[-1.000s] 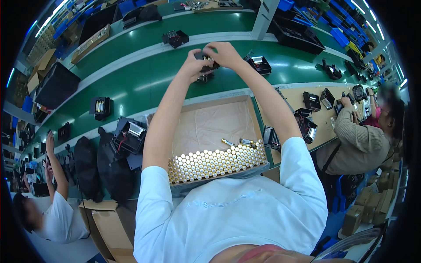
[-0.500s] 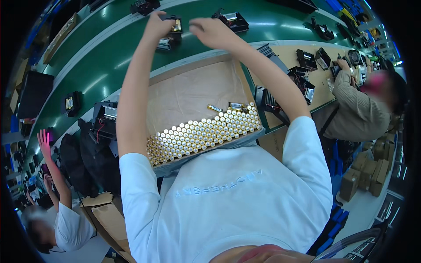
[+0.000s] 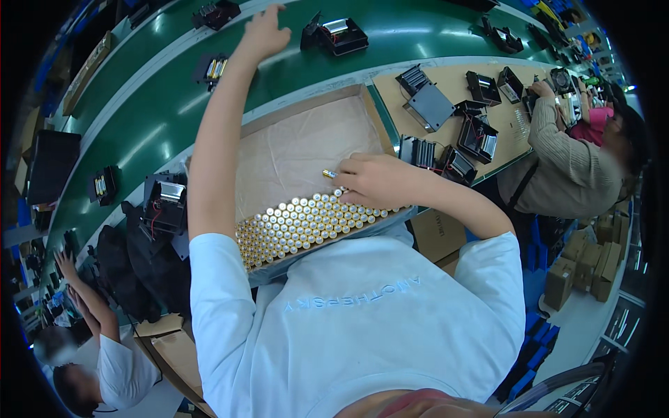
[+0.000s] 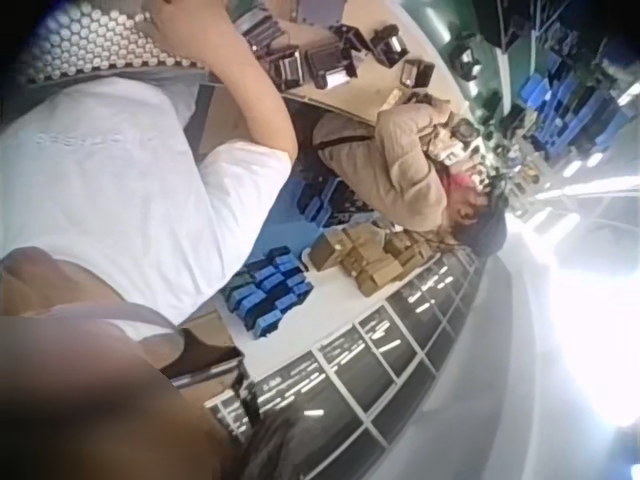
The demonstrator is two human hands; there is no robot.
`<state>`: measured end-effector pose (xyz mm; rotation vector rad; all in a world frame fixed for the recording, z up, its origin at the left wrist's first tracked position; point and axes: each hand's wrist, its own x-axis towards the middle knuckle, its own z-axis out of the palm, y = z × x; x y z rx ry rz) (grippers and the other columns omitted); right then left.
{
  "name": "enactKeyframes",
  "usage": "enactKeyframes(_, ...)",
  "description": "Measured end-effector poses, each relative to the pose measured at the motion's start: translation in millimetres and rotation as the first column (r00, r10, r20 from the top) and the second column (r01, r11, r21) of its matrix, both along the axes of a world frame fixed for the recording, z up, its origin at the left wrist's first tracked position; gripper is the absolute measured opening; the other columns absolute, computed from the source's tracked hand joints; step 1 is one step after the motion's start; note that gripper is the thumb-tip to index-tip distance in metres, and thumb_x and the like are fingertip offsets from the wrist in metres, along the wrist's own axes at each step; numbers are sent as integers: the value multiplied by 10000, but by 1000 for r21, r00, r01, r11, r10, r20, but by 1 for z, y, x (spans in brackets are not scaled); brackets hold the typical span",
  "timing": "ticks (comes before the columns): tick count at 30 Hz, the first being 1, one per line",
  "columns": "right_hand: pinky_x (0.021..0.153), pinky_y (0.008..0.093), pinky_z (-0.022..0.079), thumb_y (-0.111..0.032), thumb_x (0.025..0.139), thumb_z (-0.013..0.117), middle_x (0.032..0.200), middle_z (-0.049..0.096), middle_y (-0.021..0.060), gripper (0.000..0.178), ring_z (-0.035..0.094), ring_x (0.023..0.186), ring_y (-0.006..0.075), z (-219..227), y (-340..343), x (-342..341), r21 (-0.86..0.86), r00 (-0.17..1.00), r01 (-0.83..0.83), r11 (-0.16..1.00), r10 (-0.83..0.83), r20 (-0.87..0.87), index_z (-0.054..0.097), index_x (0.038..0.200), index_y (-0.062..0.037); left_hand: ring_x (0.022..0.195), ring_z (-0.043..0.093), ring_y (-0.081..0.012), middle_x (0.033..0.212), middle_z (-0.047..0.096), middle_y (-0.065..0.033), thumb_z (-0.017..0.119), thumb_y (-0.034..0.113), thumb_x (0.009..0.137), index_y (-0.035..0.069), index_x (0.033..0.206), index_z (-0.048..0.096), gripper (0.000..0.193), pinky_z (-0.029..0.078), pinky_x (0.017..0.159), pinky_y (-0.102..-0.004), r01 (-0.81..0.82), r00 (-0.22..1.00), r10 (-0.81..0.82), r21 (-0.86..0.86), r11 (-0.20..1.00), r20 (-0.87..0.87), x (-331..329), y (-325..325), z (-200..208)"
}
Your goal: Assembling small cylindrical metal components into black plastic frames on an assembly line.
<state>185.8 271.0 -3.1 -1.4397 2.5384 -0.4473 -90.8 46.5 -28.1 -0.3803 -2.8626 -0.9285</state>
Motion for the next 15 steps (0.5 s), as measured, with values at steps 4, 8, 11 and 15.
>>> enactKeyframes(4,750,354,516,-271,935,588,925,593,114,225,615,826,261,-4,2,1,-27,999,-10,1000,9,-34,598,969,-49,862,646,-288,1214,618,-172,487,1,813,136,1384,448,588,515,798,-359,192,981,-188,137,972,-38,6,14,2)
enactKeyframes(8,739,347,524,-295,940,580,902,595,112,249,621,812,256,-10,0,-1,-36,995,-67,997,64,-81,594,932,-46,875,641,-279,1229,607,-174,496,-10,819,164,1403,438,612,509,796,-356,323,943,-315,69,944,-108,-8,8,-5)
enactKeyframes(11,738,338,528,-308,943,578,891,593,107,265,622,808,250,-10,-1,-3,-32,988,-115,993,111,-110,586,917,-44,886,637,-270,1239,598,-177,510,-17,825,188,1418,429,633,504,793,-356,398,905,-398,-27,917,-149,-13,2,-6)
enactKeyframes(15,730,322,532,-326,952,561,880,595,101,286,624,793,246,-5,-2,-7,-43,983,-152,987,147,-105,573,904,-44,872,638,-248,1194,608,-156,591,26,846,176,1413,432,608,507,802,-355,358,934,-354,-80,930,57,-10,-3,3)
